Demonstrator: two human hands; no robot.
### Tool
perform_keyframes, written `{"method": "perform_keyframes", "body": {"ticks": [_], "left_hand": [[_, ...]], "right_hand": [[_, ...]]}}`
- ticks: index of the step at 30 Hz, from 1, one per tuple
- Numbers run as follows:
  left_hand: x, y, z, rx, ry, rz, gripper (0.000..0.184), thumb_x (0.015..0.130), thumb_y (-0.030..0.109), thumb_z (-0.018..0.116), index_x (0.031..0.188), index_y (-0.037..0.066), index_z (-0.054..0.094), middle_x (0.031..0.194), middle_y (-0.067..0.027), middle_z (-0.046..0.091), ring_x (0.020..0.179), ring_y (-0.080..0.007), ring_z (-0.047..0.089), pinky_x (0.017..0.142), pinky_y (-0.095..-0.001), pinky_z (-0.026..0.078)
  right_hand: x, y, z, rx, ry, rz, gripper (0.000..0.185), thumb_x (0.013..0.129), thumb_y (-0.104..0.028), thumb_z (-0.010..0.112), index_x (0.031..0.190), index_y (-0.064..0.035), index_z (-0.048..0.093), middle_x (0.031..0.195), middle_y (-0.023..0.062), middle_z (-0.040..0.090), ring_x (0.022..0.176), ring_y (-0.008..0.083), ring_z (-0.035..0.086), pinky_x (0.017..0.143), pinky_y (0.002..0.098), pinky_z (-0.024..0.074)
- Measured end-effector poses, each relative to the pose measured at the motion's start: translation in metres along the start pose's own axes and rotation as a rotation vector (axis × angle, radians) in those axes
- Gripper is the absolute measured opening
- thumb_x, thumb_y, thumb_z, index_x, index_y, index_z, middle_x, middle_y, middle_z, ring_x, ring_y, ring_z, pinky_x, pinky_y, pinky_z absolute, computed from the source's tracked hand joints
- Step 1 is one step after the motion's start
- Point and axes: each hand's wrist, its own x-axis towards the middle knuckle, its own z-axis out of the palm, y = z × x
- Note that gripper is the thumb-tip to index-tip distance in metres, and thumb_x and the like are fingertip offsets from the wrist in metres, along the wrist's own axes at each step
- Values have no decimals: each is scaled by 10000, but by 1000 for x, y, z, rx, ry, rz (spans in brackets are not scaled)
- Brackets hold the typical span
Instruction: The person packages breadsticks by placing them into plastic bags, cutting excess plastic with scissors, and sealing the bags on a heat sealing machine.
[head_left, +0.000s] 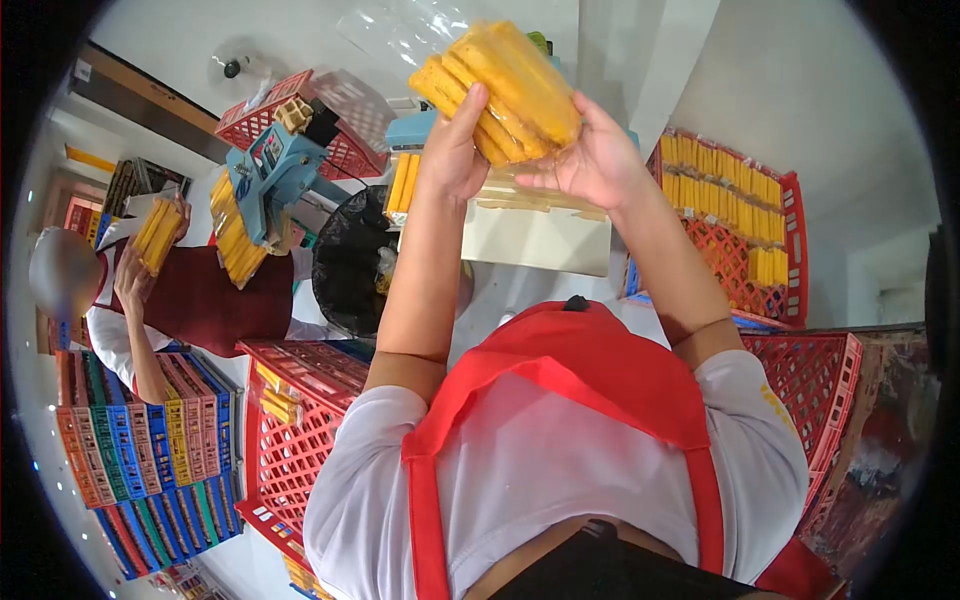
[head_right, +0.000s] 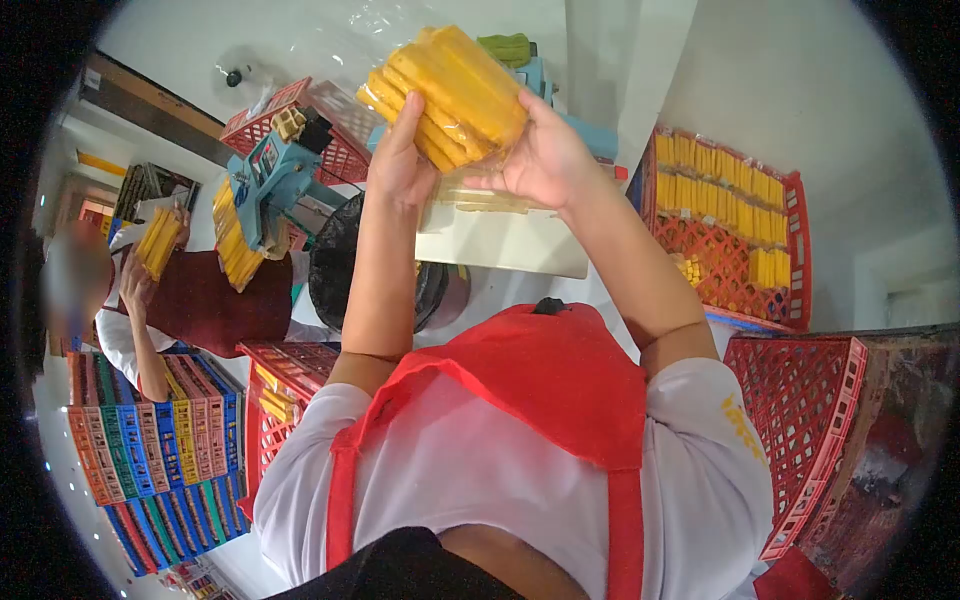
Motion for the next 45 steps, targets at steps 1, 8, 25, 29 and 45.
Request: {"method": "perform_keyframes", "body": {"ticks": [1, 8, 25, 29, 45], "left_hand": [[2, 1, 3, 35, 2, -10, 419, 863, 250, 453, 1195, 20, 345, 1175, -107, 437, 1073, -242, 445, 891, -375, 383], [12, 0, 13, 158, 33, -10, 399, 852, 221, 479, 1164, -3, 370, 1124, -114, 470, 1024, -220, 478, 855, -362, 411], [18, -31, -50, -125, -167, -480, 495, 860, 413, 387, 1201, 54, 395, 1180, -85, 464, 1074, -196, 457, 899, -321, 380], [22, -15, -34, 232, -134, -565, 558, 855, 407, 409, 1236, 10, 315, 1235, -106, 399, 1118, -208, 411, 911, -315, 358], [18, -58, -80, 1791, -769, -305, 994, 547, 172, 672, 1338, 189, 69, 1184, -206, 384, 1101, -351, 389, 968, -406, 271]], "right_hand": [[2, -1, -4, 0, 1, -2, 519, 882, -435, 208, 1256, -84, 294, 1252, 143, 358, 1107, 352, 398, 857, 525, 358], [12, -1, -22, 141, -41, 49, 530, 881, -427, 217, 1240, -49, 309, 1240, 197, 354, 1099, 411, 384, 848, 521, 373], [-8, -11, -31, -470, 185, -67, 450, 773, -257, 582, 1134, -36, 431, 1079, 49, 508, 980, 159, 500, 812, 329, 423], [-7, 11, -64, -29, 259, -61, 415, 767, -150, 571, 1140, -42, 424, 1084, 61, 511, 1011, 177, 499, 855, 347, 414], [-42, 63, -186, 132, 441, -500, 307, 785, -91, 535, 1077, -73, 442, 1001, 50, 505, 959, 162, 469, 786, 304, 406]]}}
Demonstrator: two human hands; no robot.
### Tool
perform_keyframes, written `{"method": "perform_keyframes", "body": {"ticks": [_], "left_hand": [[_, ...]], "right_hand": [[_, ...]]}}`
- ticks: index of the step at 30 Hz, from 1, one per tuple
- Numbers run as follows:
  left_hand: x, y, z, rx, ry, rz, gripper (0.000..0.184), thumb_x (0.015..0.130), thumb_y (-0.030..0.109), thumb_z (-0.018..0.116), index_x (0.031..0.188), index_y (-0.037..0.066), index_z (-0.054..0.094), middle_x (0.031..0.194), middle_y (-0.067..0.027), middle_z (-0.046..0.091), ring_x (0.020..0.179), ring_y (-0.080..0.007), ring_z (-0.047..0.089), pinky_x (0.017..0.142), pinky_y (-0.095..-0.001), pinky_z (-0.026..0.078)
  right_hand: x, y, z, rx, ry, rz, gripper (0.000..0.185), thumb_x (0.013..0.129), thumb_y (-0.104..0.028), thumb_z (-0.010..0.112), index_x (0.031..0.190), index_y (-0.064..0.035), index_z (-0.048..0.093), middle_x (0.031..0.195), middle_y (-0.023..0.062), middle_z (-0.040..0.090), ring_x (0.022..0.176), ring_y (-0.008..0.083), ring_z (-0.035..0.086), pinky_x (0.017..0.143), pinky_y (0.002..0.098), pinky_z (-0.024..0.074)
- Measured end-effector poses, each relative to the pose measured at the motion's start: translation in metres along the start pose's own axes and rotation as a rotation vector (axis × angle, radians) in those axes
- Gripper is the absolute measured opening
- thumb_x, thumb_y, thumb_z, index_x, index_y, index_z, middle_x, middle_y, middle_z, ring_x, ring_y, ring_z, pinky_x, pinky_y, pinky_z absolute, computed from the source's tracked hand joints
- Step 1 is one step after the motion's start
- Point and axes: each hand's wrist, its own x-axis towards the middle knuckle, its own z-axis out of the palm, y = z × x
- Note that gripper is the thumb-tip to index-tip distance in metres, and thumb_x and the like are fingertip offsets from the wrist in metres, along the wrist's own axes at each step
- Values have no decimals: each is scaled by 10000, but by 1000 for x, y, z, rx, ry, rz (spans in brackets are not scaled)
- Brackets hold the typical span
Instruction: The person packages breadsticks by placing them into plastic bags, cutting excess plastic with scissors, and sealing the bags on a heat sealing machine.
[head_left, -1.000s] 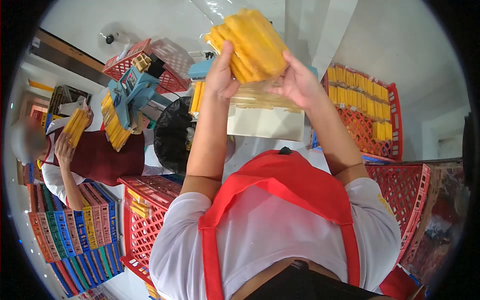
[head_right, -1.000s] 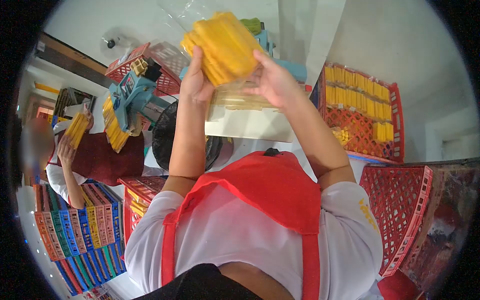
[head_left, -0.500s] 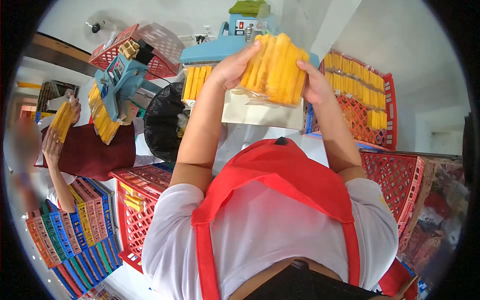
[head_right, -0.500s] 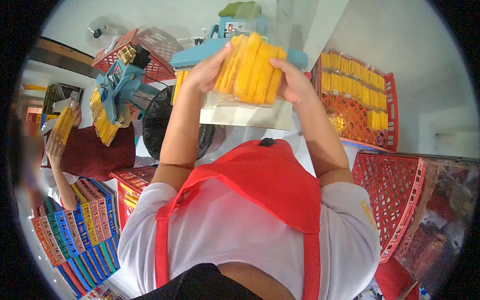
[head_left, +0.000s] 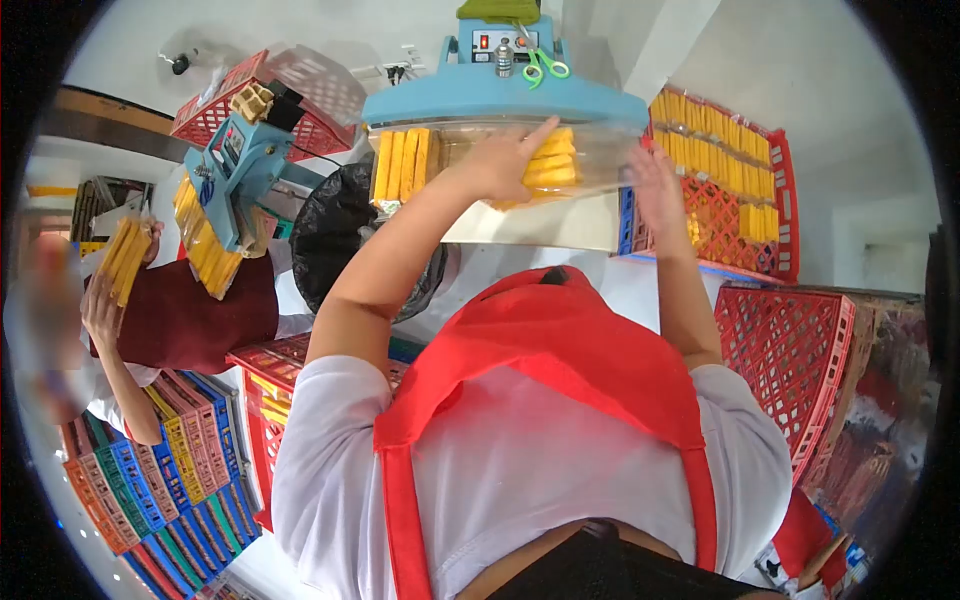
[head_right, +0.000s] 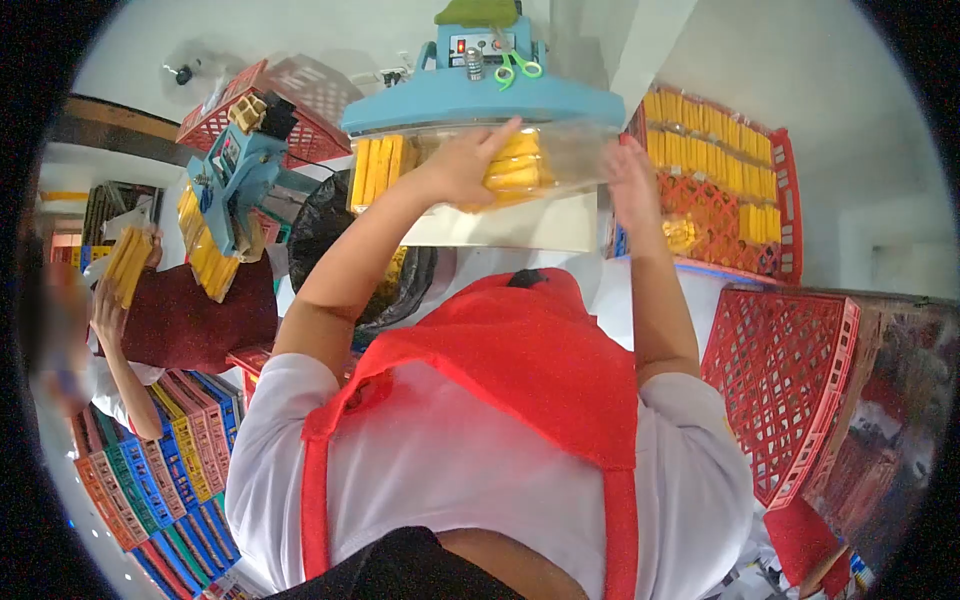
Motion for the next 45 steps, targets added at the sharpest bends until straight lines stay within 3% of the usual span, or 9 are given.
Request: {"method": "perform_keyframes", "body": {"ticks": [3, 4, 6, 10, 15, 18, 23, 38, 45], "left_hand": [[12, -9, 22, 246, 61, 179, 946, 574, 165, 666, 1334, 215, 104, 1216, -164, 369, 1148, -320, 346, 981, -481, 208], [17, -16, 29, 245, 47, 189, 946, 574, 165, 666, 1334, 215, 104, 1216, -164, 369, 1148, -320, 346, 981, -481, 208], [22, -26, 37, 279, 114, 219, 890, 603, 144, 658, 1325, 249, 148, 1253, -146, 337, 1187, -302, 296, 978, -541, 148], [1, -28, 55, 209, 393, 49, 853, 616, 111, 639, 1323, 177, 166, 1275, -168, 308, 1206, -324, 258, 996, -487, 163], [-15, -26, 103, -635, 893, -285, 717, 687, -22, 459, 1312, 16, 109, 1290, -261, 244, 1177, -353, 292, 968, -373, 243], [-16, -17, 101, -959, 824, -355, 709, 695, -60, 389, 1318, 27, 61, 1260, -257, 313, 1140, -339, 361, 925, -336, 303], [-14, -19, 107, -837, 809, -368, 713, 695, -80, 349, 1320, 33, 27, 1229, -259, 364, 1143, -330, 380, 899, -316, 328], [-14, -3, 100, -686, 771, -411, 647, 705, -43, 359, 1309, 21, 135, 1279, -239, 306, 1192, -326, 309, 957, -322, 269], [-13, -15, 111, -726, 878, -453, 517, 731, -9, 413, 1238, -14, 312, 1255, -210, 336, 1168, -324, 332, 944, -327, 296]], "right_hand": [[-2, -6, -34, -666, 136, -83, 190, 785, -122, 558, 914, 13, 523, 837, 61, 554, 749, 136, 540, 687, 234, 442], [-7, -6, -37, -659, 152, -83, 190, 785, -122, 558, 914, 13, 523, 837, 61, 554, 749, 136, 540, 687, 234, 442], [-17, -1, -39, -636, 19, 372, 216, 781, -111, 563, 941, 28, 524, 906, 98, 559, 827, 174, 553, 757, 271, 456], [-34, 17, -20, -544, -24, 438, 257, 788, -79, 546, 1011, 38, 495, 951, 146, 554, 894, 224, 550, 825, 312, 447], [-18, 28, -13, -469, -170, 547, 223, 810, -115, 528, 982, 26, 507, 910, 120, 565, 836, 195, 562, 735, 272, 466], [-6, 37, -4, -499, -270, 703, 261, 808, -205, 542, 943, 17, 521, 819, 84, 568, 714, 167, 560, 645, 249, 462], [0, 50, 13, -772, -233, 658, 340, 740, -337, 603, 821, -9, 562, 651, 43, 536, 546, 125, 493, 477, 238, 391], [1, 55, -15, -669, -202, 737, 232, 750, -265, 589, 787, -37, 566, 575, 1, 470, 474, 70, 408, 403, 210, 297], [-39, -37, -83, -881, -287, 557, 253, 751, -263, 576, 632, -45, 532, 481, -4, 406, 395, 88, 365, 355, 229, 256]]}}
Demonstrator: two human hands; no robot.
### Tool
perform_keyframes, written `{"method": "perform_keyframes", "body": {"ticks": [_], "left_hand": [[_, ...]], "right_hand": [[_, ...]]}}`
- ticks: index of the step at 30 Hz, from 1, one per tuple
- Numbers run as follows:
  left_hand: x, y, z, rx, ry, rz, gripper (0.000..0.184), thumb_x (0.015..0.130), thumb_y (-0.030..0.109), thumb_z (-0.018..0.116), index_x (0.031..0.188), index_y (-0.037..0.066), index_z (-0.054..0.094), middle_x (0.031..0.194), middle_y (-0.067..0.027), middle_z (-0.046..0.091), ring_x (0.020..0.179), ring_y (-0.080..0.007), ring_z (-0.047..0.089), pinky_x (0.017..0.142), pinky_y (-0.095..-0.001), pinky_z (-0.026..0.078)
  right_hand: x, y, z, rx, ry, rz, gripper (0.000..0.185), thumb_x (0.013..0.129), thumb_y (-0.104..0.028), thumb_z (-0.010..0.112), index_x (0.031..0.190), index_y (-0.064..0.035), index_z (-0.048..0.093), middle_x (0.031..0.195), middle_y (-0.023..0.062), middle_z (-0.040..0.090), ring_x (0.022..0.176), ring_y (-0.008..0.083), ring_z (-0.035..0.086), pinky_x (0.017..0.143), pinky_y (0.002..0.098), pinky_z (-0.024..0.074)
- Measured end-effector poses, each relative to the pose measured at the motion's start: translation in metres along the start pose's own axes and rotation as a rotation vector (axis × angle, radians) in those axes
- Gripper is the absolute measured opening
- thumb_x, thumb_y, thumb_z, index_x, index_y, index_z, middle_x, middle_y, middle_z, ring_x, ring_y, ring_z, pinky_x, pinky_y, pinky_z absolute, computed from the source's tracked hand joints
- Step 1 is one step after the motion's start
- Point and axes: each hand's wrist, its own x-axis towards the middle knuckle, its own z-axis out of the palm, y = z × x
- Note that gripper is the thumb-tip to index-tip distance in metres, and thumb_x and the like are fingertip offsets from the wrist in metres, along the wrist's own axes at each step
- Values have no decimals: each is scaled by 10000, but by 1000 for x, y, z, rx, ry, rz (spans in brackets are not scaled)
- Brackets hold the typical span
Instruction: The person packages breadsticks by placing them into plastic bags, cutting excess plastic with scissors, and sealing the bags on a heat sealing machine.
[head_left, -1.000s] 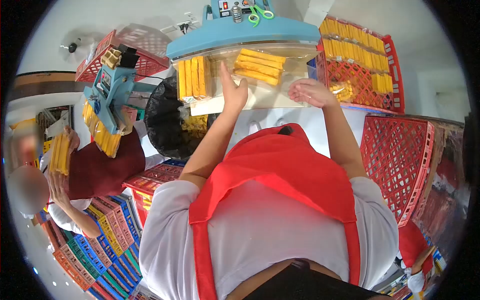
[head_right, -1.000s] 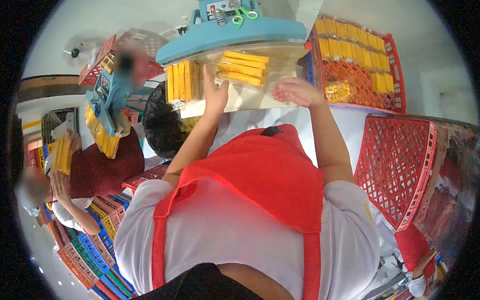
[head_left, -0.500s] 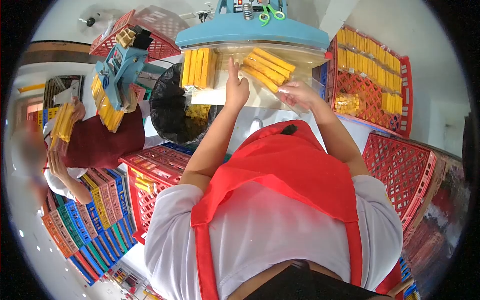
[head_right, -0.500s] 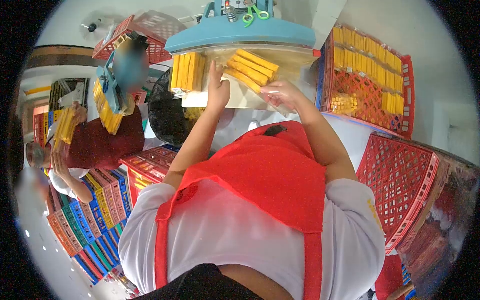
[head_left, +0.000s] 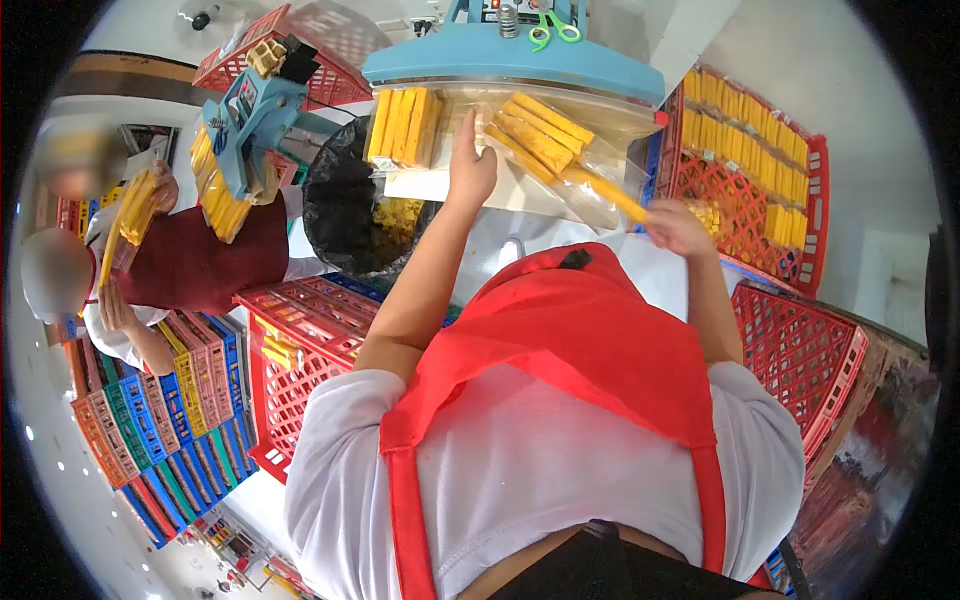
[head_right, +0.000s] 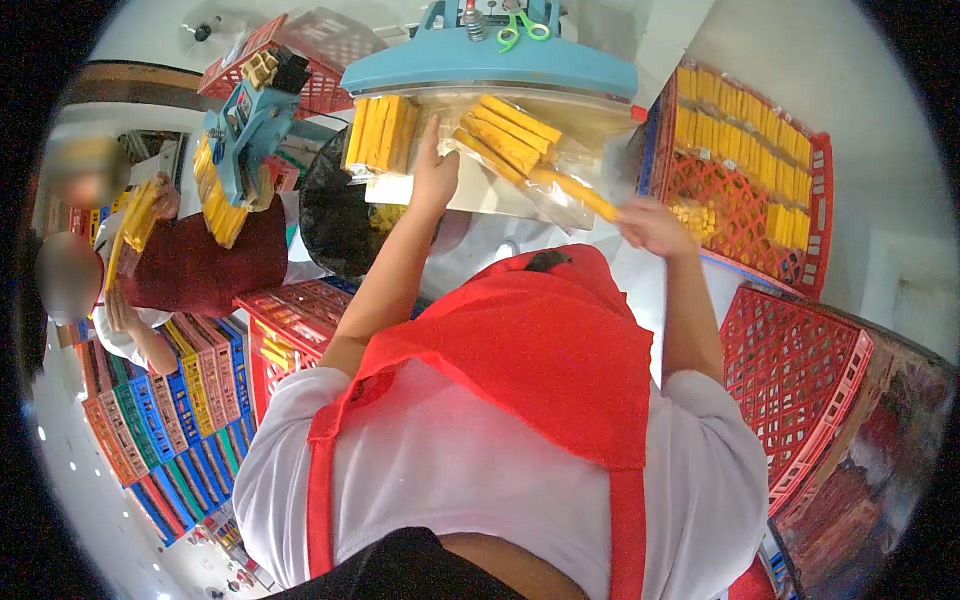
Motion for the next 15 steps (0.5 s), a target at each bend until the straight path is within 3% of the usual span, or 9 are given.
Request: {"method": "perform_keyframes", "body": {"ticks": [3, 4, 6, 8, 10, 15], "left_hand": [[-16, 35, -17, -123, 125, -190, 424, 744, 33, 487, 1157, -24, 410, 1176, -180, 411, 1074, -262, 418, 871, -295, 360], [-18, 17, -14, -171, 196, -133, 330, 763, 71, 540, 1076, -16, 479, 1046, -112, 493, 949, -161, 469, 779, -255, 395], [-26, 29, -6, -348, 76, -177, 309, 777, 83, 538, 1067, -10, 486, 999, -85, 513, 907, -139, 477, 759, -247, 398], [-34, 55, 9, -528, -156, -239, 267, 798, 116, 536, 1041, 11, 502, 943, -53, 541, 858, -112, 492, 749, -241, 399], [-37, 95, 24, -645, -351, -319, 278, 805, 161, 546, 1040, 20, 497, 940, -52, 545, 858, -116, 505, 759, -256, 406], [-28, 110, 25, -920, -228, -352, 262, 809, 165, 544, 1027, 31, 486, 887, -39, 538, 825, -119, 509, 742, -265, 427]], "right_hand": [[-72, -12, -36, 178, 248, 69, 229, 752, -240, 571, 688, -24, 531, 479, -14, 401, 385, 78, 352, 354, 220, 249], [-91, -14, -47, 193, 332, 24, 227, 753, -234, 567, 709, -14, 534, 479, -15, 400, 384, 76, 351, 354, 218, 247], [-102, -27, -55, 207, 417, -26, 228, 753, -229, 564, 730, -4, 537, 479, -17, 398, 384, 73, 350, 354, 216, 245], [-91, -45, -52, 245, 380, -251, 222, 750, -207, 560, 758, 14, 549, 486, -17, 403, 384, 72, 356, 357, 212, 247], [-53, -67, -35, 143, 273, -305, 216, 745, -195, 560, 786, 17, 557, 506, -14, 423, 407, 72, 374, 373, 208, 268], [43, -119, 72, -51, -50, -253, 159, 751, -165, 579, 759, -6, 572, 577, -7, 487, 489, 69, 443, 427, 208, 343]]}}
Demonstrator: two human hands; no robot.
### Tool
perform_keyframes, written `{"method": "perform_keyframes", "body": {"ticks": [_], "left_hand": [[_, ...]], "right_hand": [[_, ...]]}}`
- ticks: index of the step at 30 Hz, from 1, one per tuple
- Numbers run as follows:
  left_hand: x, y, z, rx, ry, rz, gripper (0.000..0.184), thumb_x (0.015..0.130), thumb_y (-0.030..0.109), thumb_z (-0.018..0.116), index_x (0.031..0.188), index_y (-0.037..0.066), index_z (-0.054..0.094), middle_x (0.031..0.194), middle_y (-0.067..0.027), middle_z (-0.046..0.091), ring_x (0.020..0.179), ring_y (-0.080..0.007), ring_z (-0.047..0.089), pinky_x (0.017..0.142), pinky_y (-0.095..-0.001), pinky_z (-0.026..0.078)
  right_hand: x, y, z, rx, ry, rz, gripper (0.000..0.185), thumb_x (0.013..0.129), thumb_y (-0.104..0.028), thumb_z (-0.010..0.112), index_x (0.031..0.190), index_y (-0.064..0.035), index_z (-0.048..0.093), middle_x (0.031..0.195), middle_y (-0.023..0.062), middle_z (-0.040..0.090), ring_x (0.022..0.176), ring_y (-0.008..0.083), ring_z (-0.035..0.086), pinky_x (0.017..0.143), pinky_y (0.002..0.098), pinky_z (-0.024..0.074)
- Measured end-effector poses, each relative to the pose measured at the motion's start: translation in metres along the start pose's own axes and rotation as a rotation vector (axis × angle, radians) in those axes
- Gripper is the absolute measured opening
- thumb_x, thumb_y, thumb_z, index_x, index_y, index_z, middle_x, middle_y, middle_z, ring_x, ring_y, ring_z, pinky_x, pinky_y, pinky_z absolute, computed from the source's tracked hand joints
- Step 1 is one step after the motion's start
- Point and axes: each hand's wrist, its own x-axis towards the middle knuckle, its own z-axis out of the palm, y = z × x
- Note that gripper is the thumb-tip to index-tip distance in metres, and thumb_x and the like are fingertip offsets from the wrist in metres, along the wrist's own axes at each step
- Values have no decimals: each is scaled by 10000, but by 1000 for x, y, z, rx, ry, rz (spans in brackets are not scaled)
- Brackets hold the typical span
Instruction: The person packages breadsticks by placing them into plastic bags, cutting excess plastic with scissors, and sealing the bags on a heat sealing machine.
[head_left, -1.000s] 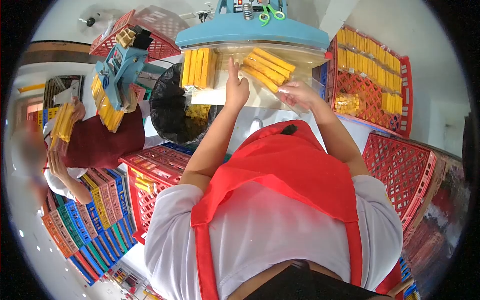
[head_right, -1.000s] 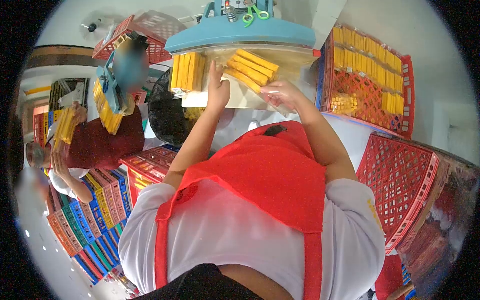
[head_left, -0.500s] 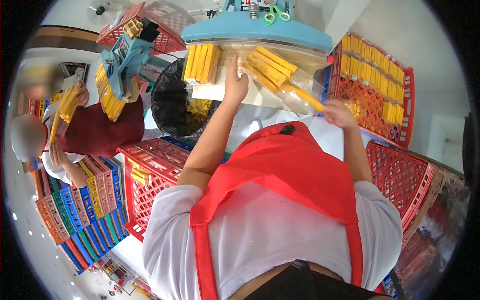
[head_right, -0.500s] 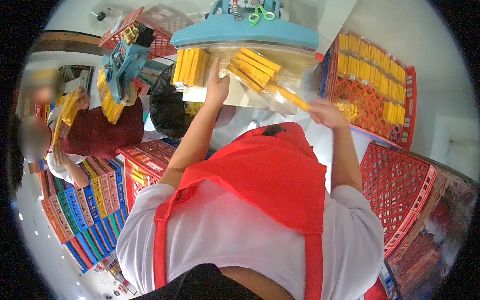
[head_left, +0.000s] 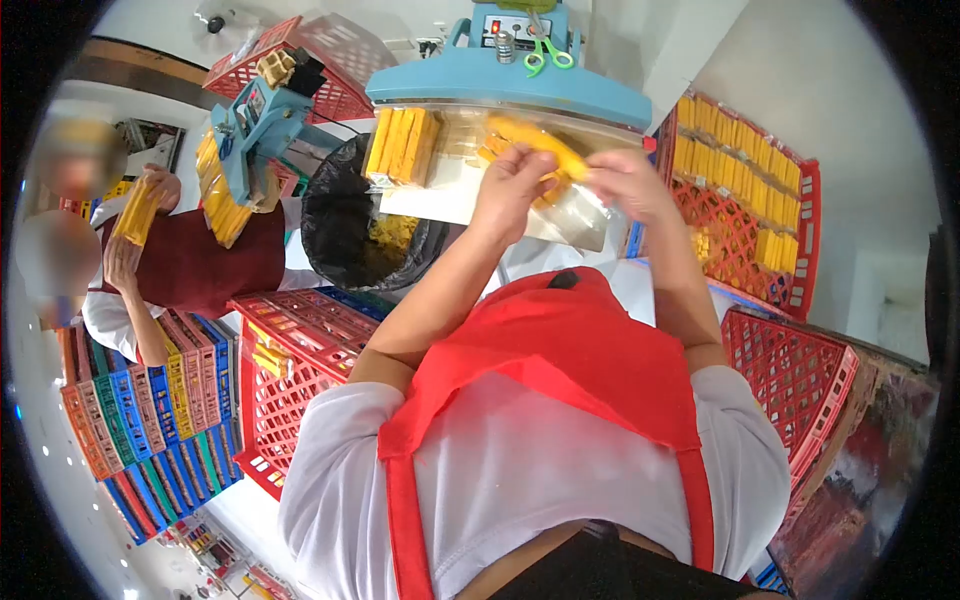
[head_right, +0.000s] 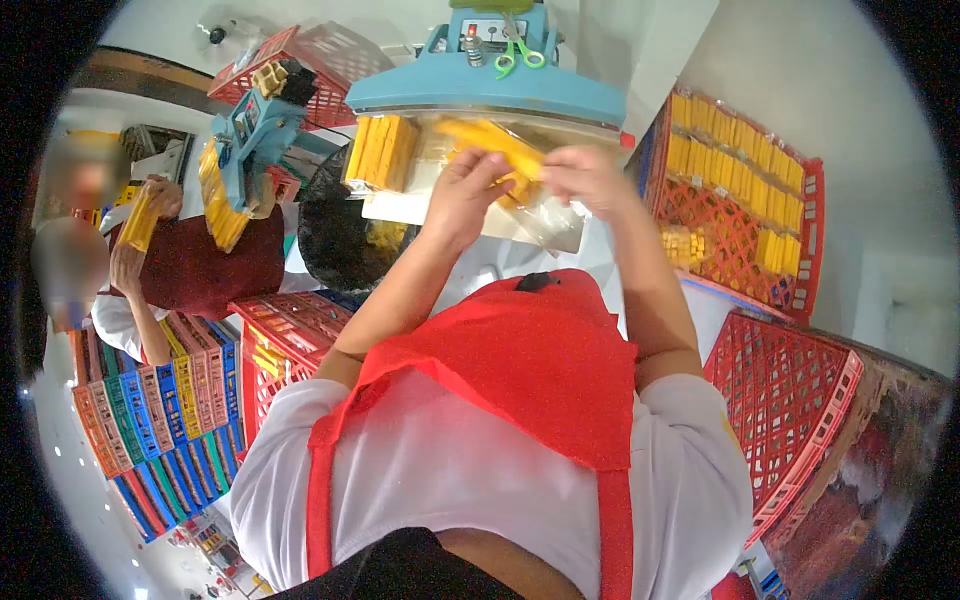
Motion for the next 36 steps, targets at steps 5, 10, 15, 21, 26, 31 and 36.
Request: {"method": "perform_keyframes", "body": {"ticks": [5, 10, 15, 21, 26, 31, 36], "left_hand": [[-8, 48, -44, -97, 120, 140, 111, 841, 156, 473, 916, 80, 503, 819, -4, 551, 728, -87, 527, 713, -262, 445], [-39, 84, -120, -254, 3, 255, 347, 873, 183, 392, 1169, 1, 387, 1123, -102, 487, 1026, -193, 483, 885, -344, 371], [-83, 118, -151, -236, 71, 315, 392, 861, 212, 432, 1183, -6, 388, 1004, -31, 520, 874, -122, 511, 791, -274, 393], [-102, 124, -199, -159, 162, 352, 418, 845, 200, 472, 1194, -11, 379, 974, -22, 537, 828, -98, 529, 751, -238, 412], [-109, 134, -224, -174, 226, 345, 404, 842, 173, 471, 1191, -11, 382, 980, -29, 537, 833, -96, 527, 733, -221, 419], [-135, 149, -266, -126, 442, 236, 345, 830, 231, 431, 1105, 25, 458, 818, -23, 509, 691, -110, 479, 557, -241, 400], [-152, 161, -300, -81, 442, 165, 321, 818, 224, 434, 1045, 3, 484, 768, -32, 501, 625, -91, 458, 488, -203, 359]], "right_hand": [[51, -29, 52, -200, -232, -8, 268, 763, -228, 595, 901, 2, 578, 709, 32, 577, 605, 82, 526, 548, 200, 416], [168, -39, 0, -896, 350, -268, 371, 749, -252, 569, 1032, -14, 537, 907, 150, 594, 845, 259, 571, 740, 348, 434], [246, -26, -44, -1395, 384, 232, 407, 682, -253, 601, 987, 13, 558, 1001, 215, 549, 949, 325, 531, 792, 385, 421], [243, -47, -20, -1510, 286, 364, 448, 621, -226, 638, 973, 37, 555, 1003, 228, 544, 956, 317, 533, 791, 373, 429], [234, -41, -35, -1120, 397, 214, 299, 585, -156, 630, 812, 28, 565, 719, 125, 580, 612, 213, 569, 493, 342, 444], [165, -95, -42, -911, 283, 235, 328, 626, -101, 578, 934, 6, 543, 653, 35, 545, 496, 98, 475, 390, 217, 345], [122, -96, 113, -511, -87, -111, 537, 662, -63, 658, 1158, -28, 457, 980, 31, 536, 798, 93, 517, 696, 226, 430]]}}
